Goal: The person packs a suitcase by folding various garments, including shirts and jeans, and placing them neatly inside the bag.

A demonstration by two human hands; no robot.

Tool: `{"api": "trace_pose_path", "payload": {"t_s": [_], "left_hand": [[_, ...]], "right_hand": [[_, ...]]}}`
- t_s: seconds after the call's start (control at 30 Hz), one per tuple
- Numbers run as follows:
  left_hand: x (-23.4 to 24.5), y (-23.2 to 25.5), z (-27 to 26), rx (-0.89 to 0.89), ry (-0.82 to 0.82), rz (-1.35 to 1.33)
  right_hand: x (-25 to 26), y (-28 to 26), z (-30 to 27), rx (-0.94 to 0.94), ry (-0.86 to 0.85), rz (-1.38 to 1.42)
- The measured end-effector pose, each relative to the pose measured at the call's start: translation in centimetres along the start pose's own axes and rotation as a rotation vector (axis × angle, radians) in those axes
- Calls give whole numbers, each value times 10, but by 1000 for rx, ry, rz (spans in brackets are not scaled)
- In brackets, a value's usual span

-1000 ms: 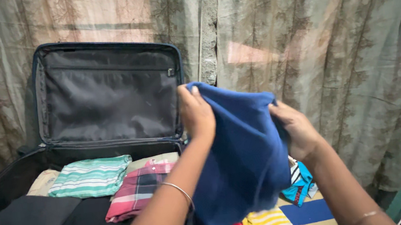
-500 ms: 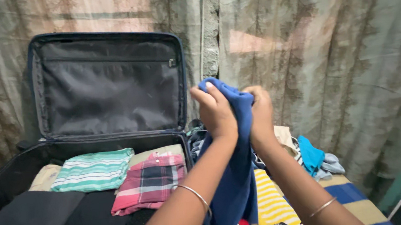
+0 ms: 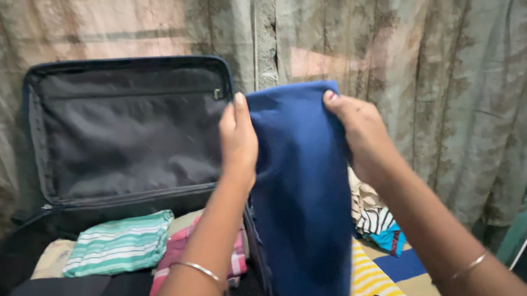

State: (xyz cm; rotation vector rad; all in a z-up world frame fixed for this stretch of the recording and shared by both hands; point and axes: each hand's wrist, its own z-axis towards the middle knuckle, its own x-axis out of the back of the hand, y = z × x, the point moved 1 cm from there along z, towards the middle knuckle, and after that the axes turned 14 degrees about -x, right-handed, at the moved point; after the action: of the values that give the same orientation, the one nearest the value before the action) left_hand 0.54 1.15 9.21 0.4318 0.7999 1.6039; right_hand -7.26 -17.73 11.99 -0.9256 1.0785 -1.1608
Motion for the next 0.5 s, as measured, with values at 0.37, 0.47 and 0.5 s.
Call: {"api": "trace_pose_path", "payload": {"t_s": [0.37,0.47,0.5], "left_hand": [[29,30,-65,838,-529,-651],[26,14,-55,805,-501,-780],[26,6,-50,806,-473,-797]], "right_hand": [[31,8,90,-364,-16,6],[35,29,79,-431,20,-20],[34,36,66,-485,13,-60]]}}
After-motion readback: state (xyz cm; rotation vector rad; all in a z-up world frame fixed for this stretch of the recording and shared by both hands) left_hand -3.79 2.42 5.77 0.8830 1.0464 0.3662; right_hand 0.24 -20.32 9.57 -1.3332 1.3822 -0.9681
